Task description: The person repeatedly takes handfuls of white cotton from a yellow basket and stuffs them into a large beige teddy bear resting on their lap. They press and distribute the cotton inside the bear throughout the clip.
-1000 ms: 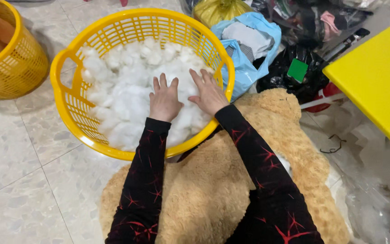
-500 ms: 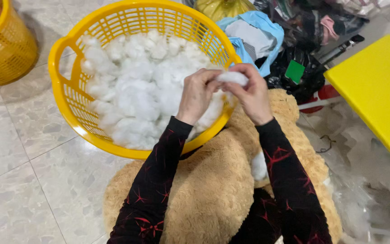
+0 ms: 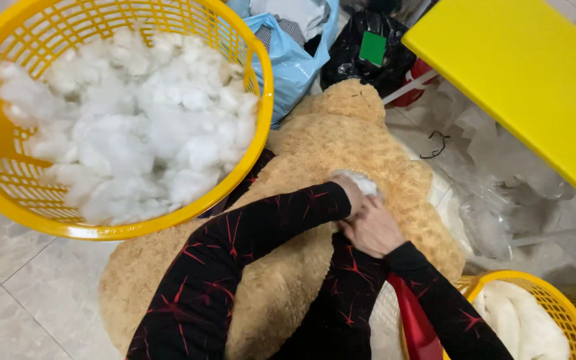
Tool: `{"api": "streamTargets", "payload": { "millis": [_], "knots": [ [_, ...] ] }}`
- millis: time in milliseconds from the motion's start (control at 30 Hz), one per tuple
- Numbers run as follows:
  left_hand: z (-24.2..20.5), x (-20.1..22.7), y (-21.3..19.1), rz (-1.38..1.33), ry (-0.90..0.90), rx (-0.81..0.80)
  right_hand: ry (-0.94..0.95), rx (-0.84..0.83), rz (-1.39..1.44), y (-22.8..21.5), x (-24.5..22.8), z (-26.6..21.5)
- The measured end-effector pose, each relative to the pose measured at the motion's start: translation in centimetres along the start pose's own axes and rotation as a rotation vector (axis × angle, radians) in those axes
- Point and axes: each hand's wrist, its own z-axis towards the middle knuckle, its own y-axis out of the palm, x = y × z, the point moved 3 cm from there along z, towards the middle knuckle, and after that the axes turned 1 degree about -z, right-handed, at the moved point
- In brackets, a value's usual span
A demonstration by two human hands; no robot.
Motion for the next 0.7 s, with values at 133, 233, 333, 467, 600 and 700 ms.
{"api": "streamTargets", "payload": {
  "millis": [133,233,333,467,600,700],
  "knots": [
    [3.7,-2.9,4.3,-0.087,-0.241,0.154,-0.103,0.094,-0.074,6.7,1.9,3.2],
    [4.0,-4.6,5.3,-0.11,-0.354,0.263,0.127,-0.237,-0.223,9.6,6.0,6.5],
    [2.4,-3.7,4.6,-0.086,-0.313,0.316,0.348,-0.393,-0.183,10.0,7.5,8.2],
    [-2.8,-2.3,-0.1,-0.248,-0.044,0.184,0.252,-0.3,-0.076,5.5,4.9,5.8],
    [-12.7,-6.6,-6.7,-0.424,0.101,0.331,0.075,-0.261,-0.198,-4.3,1.8,2.7],
    [-21.4,-14.4,-10.4,-0.429,-0.116,0.716,0.127,-0.121,-0.054,-12.8,-0.4,4.5]
  ]
}}
